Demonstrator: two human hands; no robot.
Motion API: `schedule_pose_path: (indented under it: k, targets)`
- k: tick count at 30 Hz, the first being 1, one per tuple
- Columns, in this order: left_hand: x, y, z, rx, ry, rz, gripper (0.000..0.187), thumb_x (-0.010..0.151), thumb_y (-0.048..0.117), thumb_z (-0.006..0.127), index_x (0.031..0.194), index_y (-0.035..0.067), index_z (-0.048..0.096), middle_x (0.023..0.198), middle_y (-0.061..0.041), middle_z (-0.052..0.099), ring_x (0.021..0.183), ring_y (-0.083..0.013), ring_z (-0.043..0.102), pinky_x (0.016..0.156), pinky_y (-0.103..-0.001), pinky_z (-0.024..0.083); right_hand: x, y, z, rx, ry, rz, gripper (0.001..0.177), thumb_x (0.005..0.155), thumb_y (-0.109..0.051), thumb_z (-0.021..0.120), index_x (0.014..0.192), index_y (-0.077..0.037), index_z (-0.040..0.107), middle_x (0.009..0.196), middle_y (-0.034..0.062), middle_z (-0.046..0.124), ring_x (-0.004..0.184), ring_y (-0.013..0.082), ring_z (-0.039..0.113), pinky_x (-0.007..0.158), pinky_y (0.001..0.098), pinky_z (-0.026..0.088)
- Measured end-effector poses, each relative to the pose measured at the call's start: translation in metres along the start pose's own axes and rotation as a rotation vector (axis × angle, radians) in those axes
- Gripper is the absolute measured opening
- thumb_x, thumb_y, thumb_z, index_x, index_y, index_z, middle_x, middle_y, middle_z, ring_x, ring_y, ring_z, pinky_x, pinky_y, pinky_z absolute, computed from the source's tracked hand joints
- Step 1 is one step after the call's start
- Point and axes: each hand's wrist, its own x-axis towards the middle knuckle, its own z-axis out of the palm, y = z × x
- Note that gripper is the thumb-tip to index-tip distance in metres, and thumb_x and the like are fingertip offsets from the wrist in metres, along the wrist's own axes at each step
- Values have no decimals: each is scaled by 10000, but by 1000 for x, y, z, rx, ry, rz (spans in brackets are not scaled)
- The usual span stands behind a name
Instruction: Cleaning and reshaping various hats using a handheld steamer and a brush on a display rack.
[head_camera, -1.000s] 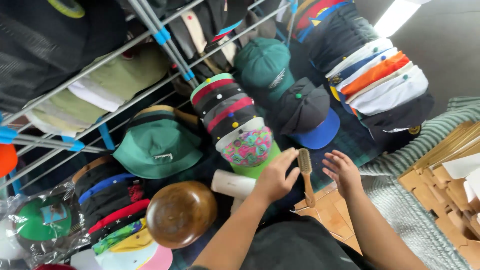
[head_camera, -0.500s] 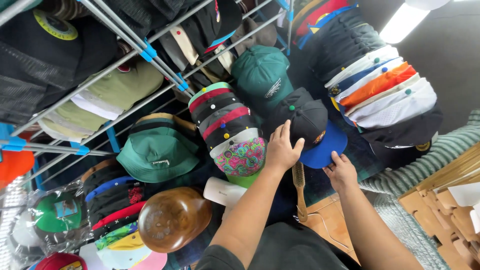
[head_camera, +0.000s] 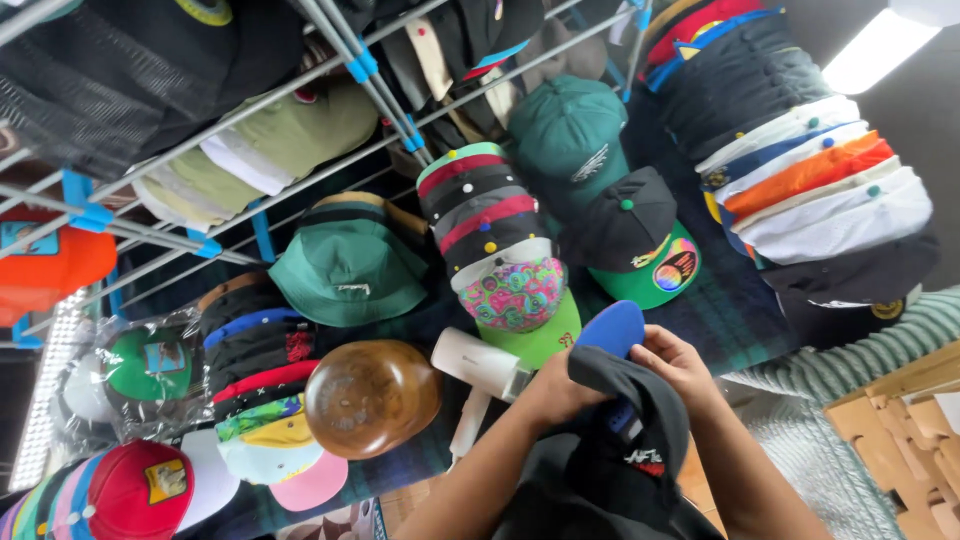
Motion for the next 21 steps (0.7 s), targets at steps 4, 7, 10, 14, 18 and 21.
schedule_pose_path:
  k: [4,7,10,14,18,21]
  targets:
    - [-72,97,-5,-188,110,225,175,709,-41,733,662,92,629,618,22,515,596,-117,528,613,-260,415,-12,14,43,-28,89,-4,183,962,-22,666,1131,41,691,783,134,673,672,207,656,621,351,578]
    - [-87,88,-27,-180,156,185,141,737,-13,724,716,100,642,640,10,540,620,-123,545,629,-267,433,-21,22,76,-40,86,-5,176,967,-37,681,1129,32,692,784,93,658,668,155,616,642,325,580]
    - [-97,83,-54,-146,202,164,97,779,30,710,797,111,660,674,-7,578,656,-132,570,654,-278,460,-24,33,106,-51,61,32,145,982,-57,661,1113,1,686,802,49,655,688,111,627,618,268,582]
    - [-132,63,-93,-107,250,106,84,842,93,689,918,128,688,725,-32,636,710,-146,608,691,-295,500,-27,35,144,15,-40,35,165,950,-4,658,1113,11,670,797,88,665,696,154,667,617,317,598]
    - [-183,46,-154,-72,287,75,143,905,157,669,1040,145,715,775,-58,693,765,-159,645,727,-312,541,-43,36,197,95,-67,34,327,913,77,618,1233,11,610,881,129,681,752,199,717,653,353,620]
    - [-219,30,-202,-37,317,76,195,947,200,655,1121,156,734,809,-75,731,801,-168,671,752,-323,568,-52,56,222,102,-53,21,363,932,63,588,1289,2,585,944,145,702,811,228,738,681,384,628]
